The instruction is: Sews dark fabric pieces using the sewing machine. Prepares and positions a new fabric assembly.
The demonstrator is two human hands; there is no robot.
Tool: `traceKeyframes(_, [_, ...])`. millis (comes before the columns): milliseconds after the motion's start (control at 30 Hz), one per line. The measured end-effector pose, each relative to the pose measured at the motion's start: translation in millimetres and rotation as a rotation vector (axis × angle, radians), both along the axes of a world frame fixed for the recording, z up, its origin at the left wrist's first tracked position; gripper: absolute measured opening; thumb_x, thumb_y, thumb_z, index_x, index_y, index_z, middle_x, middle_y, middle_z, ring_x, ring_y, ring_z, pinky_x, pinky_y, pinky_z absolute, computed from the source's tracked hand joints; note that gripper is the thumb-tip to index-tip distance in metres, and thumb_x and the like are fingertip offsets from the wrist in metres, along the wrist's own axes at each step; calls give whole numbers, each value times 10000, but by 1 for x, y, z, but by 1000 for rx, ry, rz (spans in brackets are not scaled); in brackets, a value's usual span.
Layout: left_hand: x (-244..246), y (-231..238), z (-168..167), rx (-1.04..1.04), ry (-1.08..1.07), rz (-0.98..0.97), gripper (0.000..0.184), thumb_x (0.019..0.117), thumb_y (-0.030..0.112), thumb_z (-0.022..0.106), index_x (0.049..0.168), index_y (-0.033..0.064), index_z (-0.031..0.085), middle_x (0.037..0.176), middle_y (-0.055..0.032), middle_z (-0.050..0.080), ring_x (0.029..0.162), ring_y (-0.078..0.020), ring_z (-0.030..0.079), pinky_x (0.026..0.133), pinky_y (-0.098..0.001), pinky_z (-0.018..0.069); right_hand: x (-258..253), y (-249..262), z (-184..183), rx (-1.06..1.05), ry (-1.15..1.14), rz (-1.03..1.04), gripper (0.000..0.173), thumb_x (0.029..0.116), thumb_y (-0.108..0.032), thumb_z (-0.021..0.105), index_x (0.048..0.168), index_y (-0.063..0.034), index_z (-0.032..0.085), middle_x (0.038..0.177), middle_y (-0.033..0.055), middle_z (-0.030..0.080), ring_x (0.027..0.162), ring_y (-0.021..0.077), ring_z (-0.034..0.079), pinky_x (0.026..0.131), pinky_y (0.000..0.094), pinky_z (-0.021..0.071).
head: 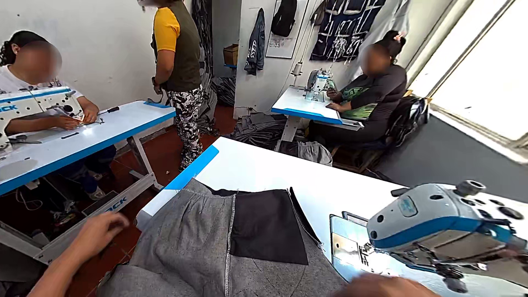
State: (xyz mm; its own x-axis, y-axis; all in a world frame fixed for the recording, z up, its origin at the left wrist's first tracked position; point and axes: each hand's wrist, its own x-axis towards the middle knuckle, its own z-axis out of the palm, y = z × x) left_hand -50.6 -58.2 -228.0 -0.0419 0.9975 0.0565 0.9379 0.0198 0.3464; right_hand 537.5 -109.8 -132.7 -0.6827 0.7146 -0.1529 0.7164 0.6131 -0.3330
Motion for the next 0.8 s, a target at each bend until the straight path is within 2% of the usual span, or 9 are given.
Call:
traceKeyframes(133, [95,102,43,98,-27,-223,207,982,54,647,1161,-25,713,1164,-230,687,1122,-394,650,1020,-575,485,-102,120,-25,235,286,43,228,1019,-178,607,1159,-72,753,1119,128,747,1073,307,707,961,527,544])
traceKeyframes(233, [160,162,42,28,-40,-383,232,1001,112,645,1176,-27,706,1165,-230,690,1138,-382,650,1045,-545,476,-159,197,-56,101,283,-92,291,1007,-248,655,1108,17,723,1074,204,720,1061,359,684,974,543,511])
traceKeyframes(300, [188,190,33,-127,-45,-506,321,964,189,719,1208,-18,697,1148,-219,707,1102,-362,671,1027,-537,488,-182,221,-70,-82,108,-171,525,950,-408,722,1185,58,669,1189,268,656,1150,416,627,1008,586,471])
traceKeyframes(400, [224,206,26,-295,17,-671,318,938,125,727,1199,-52,682,1137,-254,691,1111,-406,645,1039,-586,443,-195,209,-64,-151,-80,-246,756,879,-468,784,1384,41,547,1375,304,559,1264,473,560,1009,667,446])
traceKeyframes(467, [241,205,27,-376,93,-775,272,970,121,682,1161,-74,688,1114,-276,690,1106,-428,643,1035,-599,430,-189,194,-56,-163,-157,-259,788,877,-469,785,1409,47,518,1354,310,581,1264,483,561,994,688,437])
traceKeyframes(533, [248,203,23,-453,84,-877,247,1008,134,631,1108,-84,690,1017,-263,690,993,-392,657,948,-570,471,-179,181,-54,-209,-185,-249,766,894,-464,768,1419,33,517,1348,298,589,1261,475,563,979,692,439])
traceKeyframes(667, [254,186,31,-629,-3,-886,224,1031,114,580,1086,-72,691,923,-185,674,854,-242,616,844,-450,476,-166,145,-53,-252,-36,-157,511,964,-278,712,1291,93,582,1292,314,603,1241,473,569,987,669,437])
traceKeyframes(733, [260,169,54,-612,141,-877,207,1020,74,580,1085,-85,695,951,-222,686,890,-305,643,873,-492,485,-161,120,-36,-172,130,-10,359,975,-151,669,1200,126,631,1217,321,638,1205,461,590,1004,622,433])
traceKeyframes(800, [271,145,90,-583,437,-838,234,1011,45,587,1134,-130,681,1112,-329,675,1101,-474,633,993,-618,438,-155,91,7,-52,393,205,235,946,-65,671,1058,141,678,1017,290,692,1014,395,666,904,540,488])
